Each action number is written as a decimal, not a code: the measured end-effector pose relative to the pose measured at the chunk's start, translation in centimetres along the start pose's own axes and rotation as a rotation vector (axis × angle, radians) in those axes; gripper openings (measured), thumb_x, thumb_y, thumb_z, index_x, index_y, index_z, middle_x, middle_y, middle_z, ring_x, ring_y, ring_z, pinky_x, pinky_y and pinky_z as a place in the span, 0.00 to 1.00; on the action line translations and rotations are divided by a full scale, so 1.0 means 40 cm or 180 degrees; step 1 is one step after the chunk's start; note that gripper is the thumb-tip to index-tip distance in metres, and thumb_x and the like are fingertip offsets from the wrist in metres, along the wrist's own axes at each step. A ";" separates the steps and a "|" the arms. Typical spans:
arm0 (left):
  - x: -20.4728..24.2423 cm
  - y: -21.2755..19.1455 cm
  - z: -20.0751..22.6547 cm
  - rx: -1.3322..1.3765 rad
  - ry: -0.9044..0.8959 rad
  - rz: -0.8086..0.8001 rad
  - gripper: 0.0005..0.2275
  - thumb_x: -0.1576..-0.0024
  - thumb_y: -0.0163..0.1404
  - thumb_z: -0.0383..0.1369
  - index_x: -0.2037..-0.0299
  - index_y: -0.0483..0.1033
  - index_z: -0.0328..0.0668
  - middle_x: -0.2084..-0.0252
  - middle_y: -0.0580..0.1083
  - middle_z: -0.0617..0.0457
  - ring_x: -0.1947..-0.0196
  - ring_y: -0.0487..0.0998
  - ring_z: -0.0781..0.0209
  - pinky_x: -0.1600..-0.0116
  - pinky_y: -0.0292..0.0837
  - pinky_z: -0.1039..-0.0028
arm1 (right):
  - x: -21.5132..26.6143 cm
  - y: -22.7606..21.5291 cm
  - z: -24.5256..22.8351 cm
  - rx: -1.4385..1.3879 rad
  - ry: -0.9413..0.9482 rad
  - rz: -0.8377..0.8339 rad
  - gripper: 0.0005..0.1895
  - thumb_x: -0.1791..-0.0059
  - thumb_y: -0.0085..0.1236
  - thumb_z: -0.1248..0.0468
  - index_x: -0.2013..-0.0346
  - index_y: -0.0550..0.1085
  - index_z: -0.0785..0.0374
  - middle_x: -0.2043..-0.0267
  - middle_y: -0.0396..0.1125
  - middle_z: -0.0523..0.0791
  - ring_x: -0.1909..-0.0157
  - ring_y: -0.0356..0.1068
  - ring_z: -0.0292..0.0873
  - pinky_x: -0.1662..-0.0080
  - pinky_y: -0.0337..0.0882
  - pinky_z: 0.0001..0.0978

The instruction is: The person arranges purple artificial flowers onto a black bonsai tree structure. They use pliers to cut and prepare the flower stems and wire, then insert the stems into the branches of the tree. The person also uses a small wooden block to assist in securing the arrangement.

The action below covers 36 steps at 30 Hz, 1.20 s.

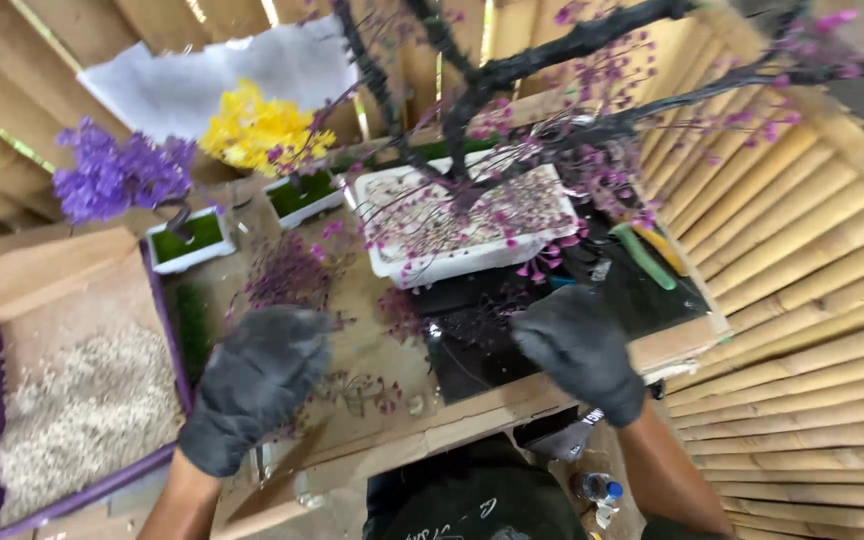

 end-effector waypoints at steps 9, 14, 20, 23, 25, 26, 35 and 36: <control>0.117 0.114 0.066 -0.2465 0.1568 0.0240 0.15 0.47 0.56 0.43 0.54 0.73 0.49 0.50 0.73 0.45 0.45 0.74 0.44 0.32 0.66 0.52 | 0.171 0.359 0.115 0.1507 0.0808 -0.1525 0.18 0.49 0.58 0.54 0.48 0.75 0.58 0.58 0.65 0.47 0.56 0.63 0.53 0.49 0.65 0.49; 0.114 0.090 -0.047 -0.2539 0.0943 0.0540 0.11 0.46 0.55 0.45 0.58 0.83 0.54 0.41 0.75 0.53 0.31 0.66 0.40 0.29 0.59 0.41 | 0.184 0.386 0.156 0.1935 0.0932 -0.0905 0.11 0.52 0.64 0.56 0.59 0.76 0.56 0.59 0.64 0.47 0.56 0.62 0.53 0.53 0.68 0.52; 0.113 0.042 -0.055 -0.2502 0.1178 0.0943 0.07 0.43 0.57 0.43 0.65 0.78 0.54 0.41 0.76 0.63 0.31 0.69 0.47 0.31 0.66 0.49 | 0.220 0.439 0.184 0.2977 0.1546 -0.0623 0.14 0.46 0.55 0.50 0.58 0.76 0.57 0.56 0.64 0.45 0.47 0.65 0.41 0.36 0.62 0.34; 0.123 0.001 -0.063 -0.1999 0.1139 0.1095 0.05 0.41 0.55 0.41 0.62 0.80 0.56 0.41 0.77 0.65 0.31 0.70 0.47 0.32 0.68 0.52 | 0.314 0.465 0.260 0.2448 0.1471 -0.0748 0.16 0.45 0.55 0.44 0.58 0.75 0.52 0.55 0.64 0.42 0.42 0.65 0.47 0.38 0.63 0.46; 0.126 -0.010 0.010 -0.1706 0.0858 0.1046 0.09 0.40 0.54 0.36 0.52 0.76 0.49 0.38 0.70 0.52 0.33 0.67 0.46 0.33 0.69 0.55 | 0.238 0.415 0.194 0.2333 0.1274 -0.0633 0.12 0.46 0.56 0.50 0.61 0.74 0.53 0.57 0.64 0.43 0.48 0.63 0.49 0.44 0.63 0.48; 0.125 -0.020 0.036 -0.1427 0.0588 0.1036 0.16 0.40 0.53 0.30 0.41 0.71 0.42 0.35 0.63 0.40 0.35 0.65 0.44 0.34 0.69 0.57 | 0.191 0.388 0.156 0.2217 0.1038 -0.0499 0.07 0.48 0.56 0.55 0.63 0.73 0.54 0.59 0.64 0.44 0.54 0.61 0.51 0.50 0.64 0.50; 0.115 0.093 -0.024 -0.2971 0.1333 0.0424 0.05 0.41 0.49 0.41 0.64 0.76 0.59 0.35 0.72 0.49 0.28 0.61 0.33 0.32 0.64 0.39 | 0.152 0.369 0.123 0.2136 0.1040 -0.0403 0.09 0.47 0.55 0.57 0.65 0.73 0.59 0.62 0.64 0.47 0.57 0.60 0.53 0.52 0.64 0.51; 0.113 0.105 -0.029 -0.2958 0.1365 0.0425 0.05 0.41 0.49 0.41 0.64 0.76 0.59 0.35 0.72 0.49 0.28 0.61 0.33 0.32 0.64 0.39 | 0.156 0.370 0.123 0.2167 0.1048 -0.0393 0.09 0.47 0.55 0.57 0.65 0.73 0.59 0.62 0.64 0.47 0.57 0.60 0.53 0.52 0.64 0.51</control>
Point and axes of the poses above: each hand's wrist, its own x-axis away from the middle knuckle, its own y-axis out of the palm, z = x × y, the point moved 9 cm from there along -x, towards the middle knuckle
